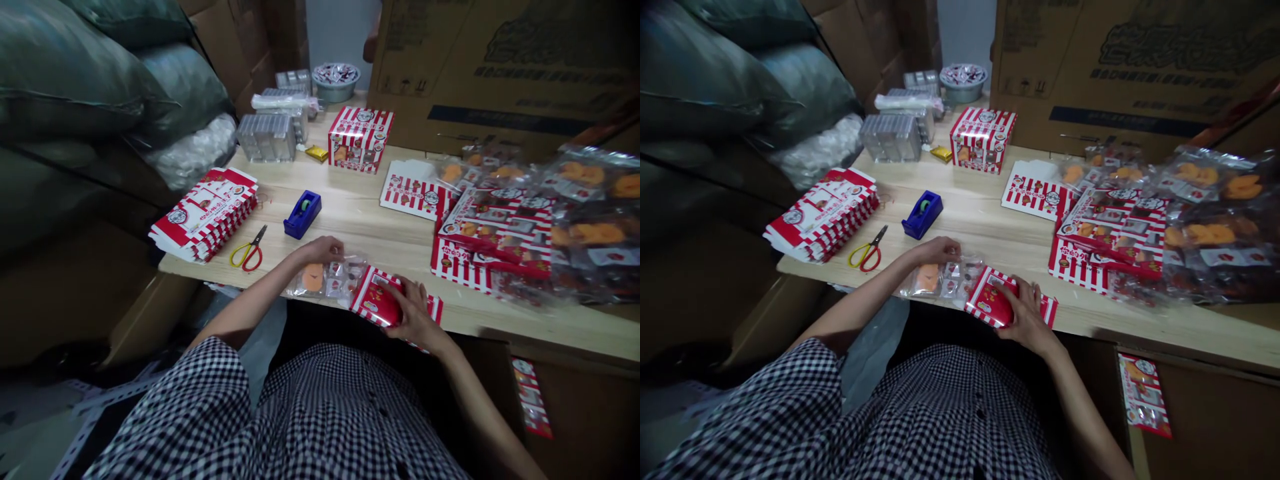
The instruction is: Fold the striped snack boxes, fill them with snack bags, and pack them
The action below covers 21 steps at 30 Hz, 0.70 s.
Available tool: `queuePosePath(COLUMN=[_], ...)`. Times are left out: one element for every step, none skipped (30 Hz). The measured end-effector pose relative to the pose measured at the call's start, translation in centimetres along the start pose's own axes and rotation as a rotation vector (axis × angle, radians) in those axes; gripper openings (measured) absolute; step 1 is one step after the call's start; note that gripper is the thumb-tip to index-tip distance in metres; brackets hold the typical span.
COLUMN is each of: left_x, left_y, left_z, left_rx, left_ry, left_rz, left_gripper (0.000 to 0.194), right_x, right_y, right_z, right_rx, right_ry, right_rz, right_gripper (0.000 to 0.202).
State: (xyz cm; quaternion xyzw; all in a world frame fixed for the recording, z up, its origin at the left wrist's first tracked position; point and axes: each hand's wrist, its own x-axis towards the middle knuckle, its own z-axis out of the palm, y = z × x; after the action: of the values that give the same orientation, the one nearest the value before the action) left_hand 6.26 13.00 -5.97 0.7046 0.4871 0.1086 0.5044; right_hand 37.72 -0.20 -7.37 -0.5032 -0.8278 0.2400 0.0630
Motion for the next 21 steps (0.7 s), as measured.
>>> queuePosePath(left_x=[-0.2,-0.5,-0.8,-1.2,-1.5,-1.9,-2.2,-2.4,-2.5,-2.5,-2.4,-2.2,-1.9,-1.5,-1.1,-0.6,-0.1,0.4,0.9,1.3,1.6], left_y=[0.1,0.2,0.2,0.1,-0.1,-0.3,-0.5,-0.7,-0.9,-1.0,-1.1,-1.0,-0.8,-0.5,-0.1,0.3,0.7,1.1,1.4,1.7,1.9], left_z=[-0.2,-0.5,-0.7,-0.8,-0.9,-1.0,-1.0,-1.1,-1.1,-1.1,-1.1,-1.2,-1.2,-1.3,-1.3,-1.3,-1.3,-1.3,-1.2,-1.1,-0.9], left_rx=[0.014,0.027,0.039,0.049,0.057,0.062,0.064,0.066,0.067,0.07,0.075,0.081,0.087,0.094,0.101,0.108,0.116,0.123,0.13,0.136,0.141], left_ry=[0.012,0.027,0.042,0.052,0.053,0.043,0.022,-0.003,-0.027,-0.049,-0.072,-0.098,-0.128,-0.165,-0.203,-0.238,-0.267,-0.289,-0.304,-0.315,-0.322], left_rz=[0.011,0.021,0.03,0.037,0.041,0.042,0.04,0.037,0.033,0.03,0.026,0.021,0.015,0.007,0.0,-0.005,-0.008,-0.008,-0.006,-0.003,-0.002], left_gripper=[0.021,0.021,0.021,0.021,0.021,0.022,0.022,0.022,0.021,0.02,0.019,0.017,0.015,0.013,0.011,0.009,0.007,0.006,0.005,0.006,0.006], right_x=[0.0,0.0,0.0,0.0,0.0,0.0,-0.1,-0.1,-0.1,-0.2,-0.2,-0.2,-0.2,-0.2,-0.1,-0.1,-0.1,-0.1,0.0,0.0,0.1], right_y=[-0.1,-0.1,-0.2,-0.2,-0.2,-0.3,-0.3,-0.4,-0.4,-0.4,-0.4,-0.4,-0.4,-0.4,-0.4,-0.3,-0.3,-0.3,-0.3,-0.2,-0.2], right_z=[0.2,0.4,0.5,0.6,0.7,0.7,0.8,0.8,0.8,0.9,0.9,0.8,0.8,0.7,0.6,0.5,0.3,0.2,0.2,0.1,0.1], right_rx=[-0.006,-0.012,-0.019,-0.025,-0.029,-0.032,-0.033,-0.033,-0.032,-0.032,-0.03,-0.028,-0.024,-0.02,-0.016,-0.012,-0.008,-0.006,-0.006,-0.008,-0.012], right_ry=[0.023,0.038,0.048,0.055,0.06,0.066,0.077,0.088,0.097,0.1,0.097,0.085,0.066,0.044,0.023,0.004,-0.01,-0.021,-0.024,-0.023,-0.016], right_rz=[0.013,0.023,0.028,0.028,0.023,0.019,0.02,0.024,0.029,0.031,0.028,0.018,0.001,-0.014,-0.026,-0.035,-0.041,-0.046,-0.049,-0.051,-0.051], right_gripper=[0.093,0.093,0.093,0.093,0.092,0.092,0.092,0.091,0.091,0.092,0.092,0.092,0.093,0.094,0.095,0.096,0.096,0.096,0.096,0.096,0.096])
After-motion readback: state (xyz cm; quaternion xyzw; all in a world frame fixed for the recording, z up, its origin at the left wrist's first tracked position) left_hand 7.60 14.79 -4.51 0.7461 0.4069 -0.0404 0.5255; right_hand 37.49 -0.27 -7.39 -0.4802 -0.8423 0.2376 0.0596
